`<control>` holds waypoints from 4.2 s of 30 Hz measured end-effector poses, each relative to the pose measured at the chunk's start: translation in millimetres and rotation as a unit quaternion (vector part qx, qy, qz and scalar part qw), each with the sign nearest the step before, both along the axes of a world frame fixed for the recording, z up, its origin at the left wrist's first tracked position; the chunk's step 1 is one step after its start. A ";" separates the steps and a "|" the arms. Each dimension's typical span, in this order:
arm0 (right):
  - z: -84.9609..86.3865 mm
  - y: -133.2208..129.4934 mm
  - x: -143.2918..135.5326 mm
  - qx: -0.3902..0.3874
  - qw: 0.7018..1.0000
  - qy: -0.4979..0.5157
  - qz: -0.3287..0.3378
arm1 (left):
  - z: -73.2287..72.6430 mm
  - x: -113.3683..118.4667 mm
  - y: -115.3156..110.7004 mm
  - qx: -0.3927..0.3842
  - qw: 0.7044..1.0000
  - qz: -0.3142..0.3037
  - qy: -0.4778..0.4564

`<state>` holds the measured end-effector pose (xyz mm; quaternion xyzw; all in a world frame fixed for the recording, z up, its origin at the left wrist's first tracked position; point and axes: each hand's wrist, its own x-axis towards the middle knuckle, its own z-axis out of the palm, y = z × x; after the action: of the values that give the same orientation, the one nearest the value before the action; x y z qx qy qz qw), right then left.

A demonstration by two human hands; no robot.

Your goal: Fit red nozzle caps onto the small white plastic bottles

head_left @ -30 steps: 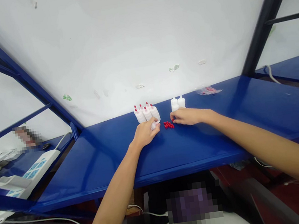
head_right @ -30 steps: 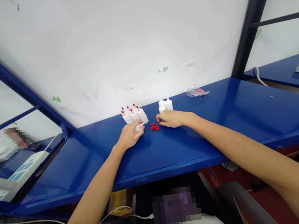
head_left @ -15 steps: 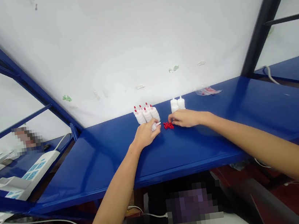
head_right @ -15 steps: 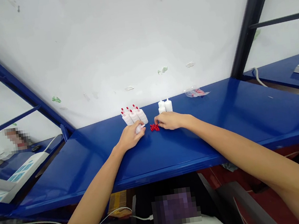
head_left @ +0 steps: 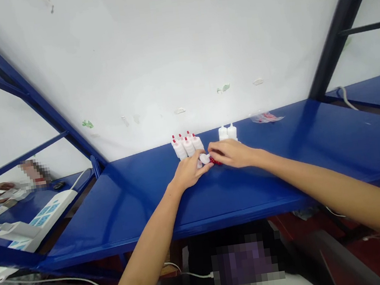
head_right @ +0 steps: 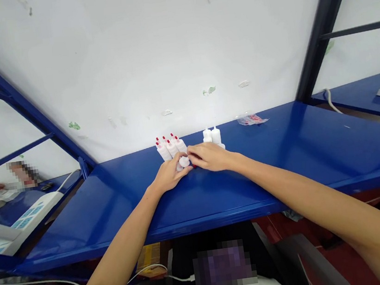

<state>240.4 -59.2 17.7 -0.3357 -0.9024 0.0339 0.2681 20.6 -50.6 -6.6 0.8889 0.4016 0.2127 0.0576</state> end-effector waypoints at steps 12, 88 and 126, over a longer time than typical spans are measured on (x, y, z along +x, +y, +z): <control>27.2 26.0 63.0 -0.046 0.923 -0.114 -0.366 | -8.4 -3.0 7.9 -0.029 0.990 -0.010 -0.141; 12.4 4.9 19.8 -0.255 0.942 -0.203 -0.078 | -2.7 -4.2 5.3 0.101 0.994 -0.013 -0.034; 19.1 28.4 55.7 -0.007 0.915 -0.112 -0.387 | -0.2 -1.3 1.2 0.042 0.997 0.007 -0.071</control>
<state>296.1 -30.9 36.8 -0.6625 -0.7255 -0.1042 0.1546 19.2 -49.4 -6.8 0.8704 0.3932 0.2926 0.0468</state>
